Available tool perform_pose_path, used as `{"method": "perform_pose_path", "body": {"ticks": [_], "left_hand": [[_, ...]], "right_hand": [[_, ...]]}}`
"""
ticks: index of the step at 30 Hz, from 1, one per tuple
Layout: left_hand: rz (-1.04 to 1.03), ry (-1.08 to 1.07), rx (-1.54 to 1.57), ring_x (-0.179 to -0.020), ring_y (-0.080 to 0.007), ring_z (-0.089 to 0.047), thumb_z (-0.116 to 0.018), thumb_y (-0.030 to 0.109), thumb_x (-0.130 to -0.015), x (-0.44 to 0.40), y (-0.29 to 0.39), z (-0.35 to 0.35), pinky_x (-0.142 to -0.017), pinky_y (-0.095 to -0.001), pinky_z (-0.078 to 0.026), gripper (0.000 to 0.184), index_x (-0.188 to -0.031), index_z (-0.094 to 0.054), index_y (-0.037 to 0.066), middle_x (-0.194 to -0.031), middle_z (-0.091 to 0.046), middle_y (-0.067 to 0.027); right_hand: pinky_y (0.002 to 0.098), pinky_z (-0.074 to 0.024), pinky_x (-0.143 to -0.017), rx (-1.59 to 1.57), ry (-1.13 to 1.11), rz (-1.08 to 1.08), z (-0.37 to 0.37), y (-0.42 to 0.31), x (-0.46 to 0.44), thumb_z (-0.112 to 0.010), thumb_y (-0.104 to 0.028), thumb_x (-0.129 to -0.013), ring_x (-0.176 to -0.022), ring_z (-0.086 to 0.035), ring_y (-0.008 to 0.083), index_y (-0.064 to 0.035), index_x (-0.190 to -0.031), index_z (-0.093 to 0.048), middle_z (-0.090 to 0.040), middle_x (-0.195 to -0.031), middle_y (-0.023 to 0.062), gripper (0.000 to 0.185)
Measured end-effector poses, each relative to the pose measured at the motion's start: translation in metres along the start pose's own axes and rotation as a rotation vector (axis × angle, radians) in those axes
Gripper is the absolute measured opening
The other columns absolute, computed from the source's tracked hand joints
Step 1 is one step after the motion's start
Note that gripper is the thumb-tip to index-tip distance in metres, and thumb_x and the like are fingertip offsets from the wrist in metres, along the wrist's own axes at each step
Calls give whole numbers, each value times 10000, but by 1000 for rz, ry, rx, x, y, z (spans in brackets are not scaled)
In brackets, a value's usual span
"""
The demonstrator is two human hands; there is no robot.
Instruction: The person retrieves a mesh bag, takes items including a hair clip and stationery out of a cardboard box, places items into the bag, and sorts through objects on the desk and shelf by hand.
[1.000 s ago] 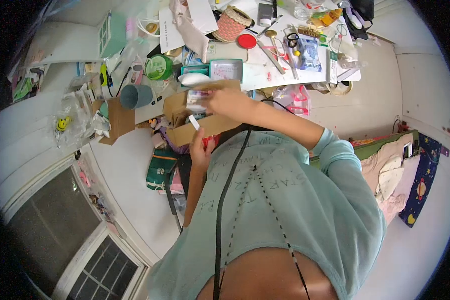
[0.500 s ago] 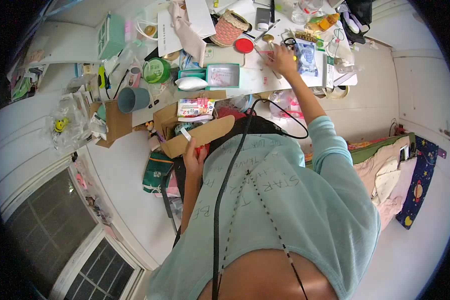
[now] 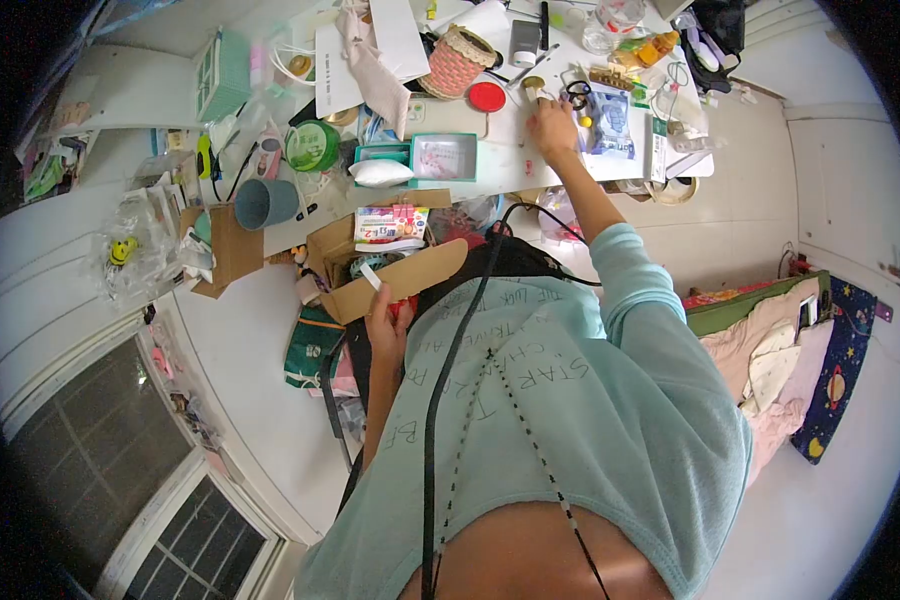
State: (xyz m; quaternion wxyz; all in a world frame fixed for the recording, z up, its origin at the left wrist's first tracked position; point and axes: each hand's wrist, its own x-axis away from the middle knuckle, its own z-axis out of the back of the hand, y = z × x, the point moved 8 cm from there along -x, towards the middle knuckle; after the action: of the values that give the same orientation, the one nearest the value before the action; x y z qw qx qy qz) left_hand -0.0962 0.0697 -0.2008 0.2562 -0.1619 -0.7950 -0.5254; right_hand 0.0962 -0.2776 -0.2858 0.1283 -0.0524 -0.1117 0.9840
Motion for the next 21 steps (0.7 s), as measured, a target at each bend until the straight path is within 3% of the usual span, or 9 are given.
{"method": "perform_pose_path", "body": {"ticks": [6,12,15,18,21], "left_hand": [[29,55,7,-346,-54,-262,-410,258,-868,1,-3,0,-338,-206,-171,253,-839,-496,21,-541,-453,-5],[28,40,11,-354,-52,-268,-421,238,-864,1,-3,-2,-339,-201,-177,222,-858,-489,27,-586,-473,-11],[50,75,36,-359,-51,-275,-428,231,-860,-1,-8,5,-339,-194,-181,208,-864,-487,32,-621,-489,-18],[42,86,49,-363,-49,-288,-440,232,-854,-2,-11,11,-338,-186,-183,199,-869,-485,38,-649,-503,-22],[7,57,36,-365,-47,-298,-453,239,-847,-2,-9,9,-336,-183,-183,199,-866,-483,44,-652,-506,-20]], "right_hand": [[373,-425,-752,-146,47,-87,12,10,25,-609,-259,-698,-923,-476,297,-60,-905,-547,-525,-959,106,293],[386,-420,-703,-285,174,-53,20,18,32,-605,-219,-707,-792,-522,300,-53,-886,-572,-565,-810,119,246],[371,-421,-656,-285,371,71,54,10,33,-590,-199,-733,-736,-530,292,-25,-886,-560,-557,-765,135,234],[396,-406,-612,-575,491,-124,78,28,33,-542,-153,-766,-688,-513,323,-11,-839,-542,-549,-753,161,160],[408,-394,-595,-642,442,-301,85,55,34,-497,-126,-789,-638,-498,345,20,-888,-501,-533,-727,187,176]]}}
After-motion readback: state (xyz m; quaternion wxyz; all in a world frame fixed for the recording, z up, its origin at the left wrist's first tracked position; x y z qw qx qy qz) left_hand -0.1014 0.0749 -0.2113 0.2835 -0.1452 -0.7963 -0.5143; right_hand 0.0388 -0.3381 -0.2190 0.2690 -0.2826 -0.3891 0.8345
